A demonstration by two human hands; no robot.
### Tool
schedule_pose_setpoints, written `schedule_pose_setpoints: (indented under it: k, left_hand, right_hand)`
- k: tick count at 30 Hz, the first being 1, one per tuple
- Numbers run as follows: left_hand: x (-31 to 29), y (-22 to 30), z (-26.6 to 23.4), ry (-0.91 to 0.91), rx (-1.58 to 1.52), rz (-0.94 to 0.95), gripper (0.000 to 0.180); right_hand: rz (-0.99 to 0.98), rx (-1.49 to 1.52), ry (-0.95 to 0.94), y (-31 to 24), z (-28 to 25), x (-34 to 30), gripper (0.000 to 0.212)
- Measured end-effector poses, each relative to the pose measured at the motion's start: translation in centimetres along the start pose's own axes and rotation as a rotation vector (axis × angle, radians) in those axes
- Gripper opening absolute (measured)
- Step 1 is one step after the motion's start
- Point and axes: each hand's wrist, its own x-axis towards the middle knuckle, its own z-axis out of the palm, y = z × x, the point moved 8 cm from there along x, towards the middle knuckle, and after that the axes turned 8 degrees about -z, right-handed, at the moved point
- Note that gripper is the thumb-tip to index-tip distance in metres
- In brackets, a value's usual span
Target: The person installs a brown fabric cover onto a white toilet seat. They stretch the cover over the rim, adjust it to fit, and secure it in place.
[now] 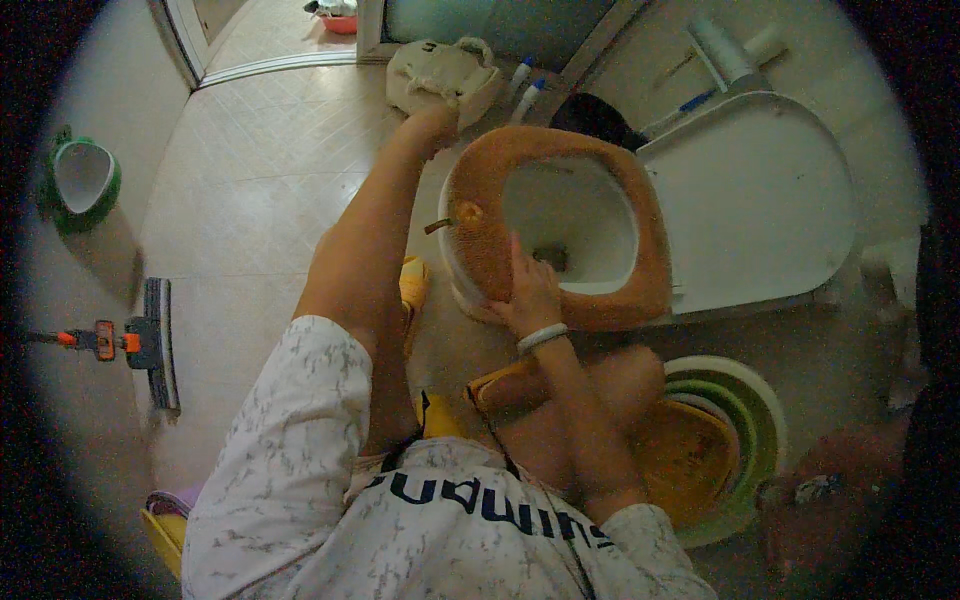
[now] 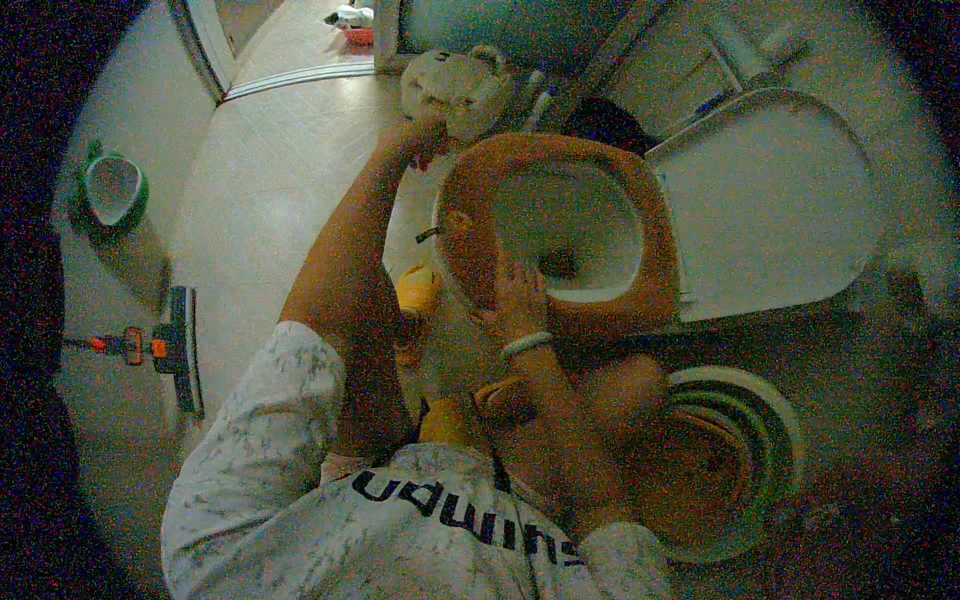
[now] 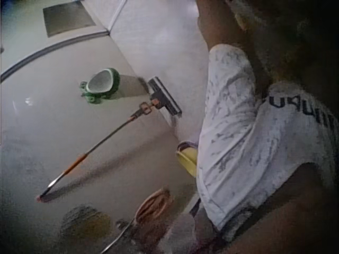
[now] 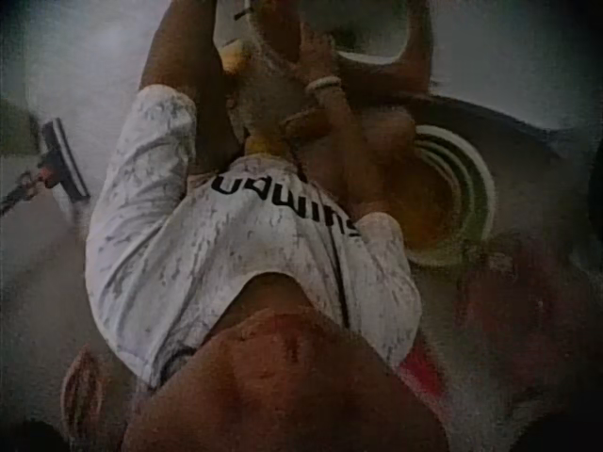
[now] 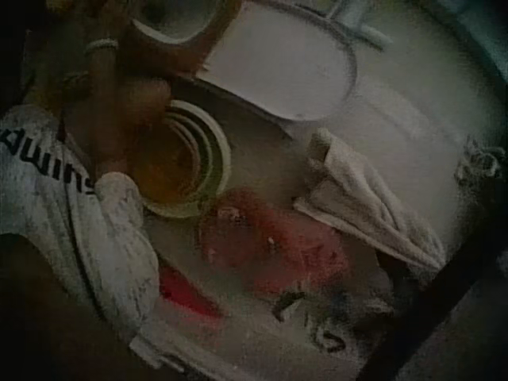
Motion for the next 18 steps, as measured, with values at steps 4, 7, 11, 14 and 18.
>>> schedule_pose_setpoints:
  k: [4, 7, 11, 14, 18]
  left_hand:
    - [1.0, 0.8, 2.3, 0.097, -0.202, 0.177, 0.013]
    - [6.5, -3.9, 1.5, 0.238, 0.054, 0.277, 0.018]
    - [2.7, 0.7, 2.8, 0.012, -0.597, 0.478, 0.039]
    - [-1.1, 5.6, 2.8, -0.29, -1.005, 0.611, 0.049]
    - [-11.4, 13.9, 0.9, -0.724, -1.329, 0.781, 0.058]
  right_hand:
    - [-0.003, 0.061, 0.059, 2.0, 1.1, -0.7, 0.098]
    - [-0.183, 0.263, 0.217, 0.3, -0.1, 1.7, 0.094]
    - [-0.028, 0.483, 0.175, 3.0, -6.7, -1.3, 0.087]
    - [0.054, 0.668, 0.177, 4.2, -11.5, -2.6, 0.082]
    - [0.034, 0.775, 0.267, 7.3, -14.6, -3.6, 0.078]
